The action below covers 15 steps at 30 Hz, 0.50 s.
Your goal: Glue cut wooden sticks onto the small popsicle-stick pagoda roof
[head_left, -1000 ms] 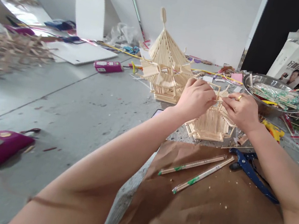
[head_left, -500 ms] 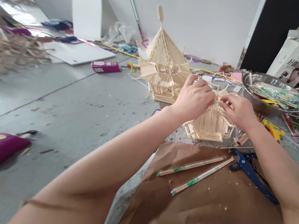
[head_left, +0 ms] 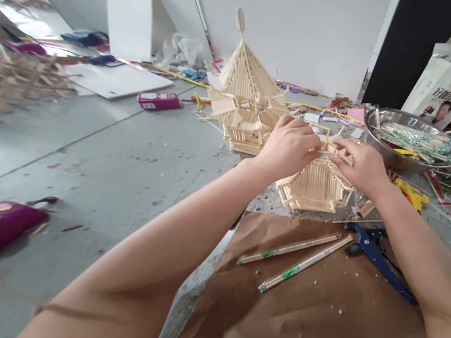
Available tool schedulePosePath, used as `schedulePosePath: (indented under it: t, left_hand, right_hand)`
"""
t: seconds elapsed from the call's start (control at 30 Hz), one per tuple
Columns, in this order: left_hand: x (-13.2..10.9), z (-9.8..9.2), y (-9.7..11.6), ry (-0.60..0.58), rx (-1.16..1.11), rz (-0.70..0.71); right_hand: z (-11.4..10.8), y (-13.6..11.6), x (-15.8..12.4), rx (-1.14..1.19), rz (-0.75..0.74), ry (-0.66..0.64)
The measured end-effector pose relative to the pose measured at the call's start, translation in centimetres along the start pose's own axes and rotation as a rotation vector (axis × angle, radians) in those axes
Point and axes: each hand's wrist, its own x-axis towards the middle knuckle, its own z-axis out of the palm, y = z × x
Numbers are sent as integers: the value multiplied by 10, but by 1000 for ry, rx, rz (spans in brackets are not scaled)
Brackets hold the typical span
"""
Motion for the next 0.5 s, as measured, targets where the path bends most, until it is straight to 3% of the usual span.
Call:
schedulePosePath:
  t: [0.17,0.27,0.5]
  left_hand:
    - [-12,-24,29,128,-94,-6]
    - [-27,-28,56,107,-201,26]
    - [-62,10,97,-1,-295,89]
  right_hand:
    - [-25,-9,-31,125,47,117]
    - [-32,-21,-62,273,92,117]
    - [-19,-37,-124,354,162,85]
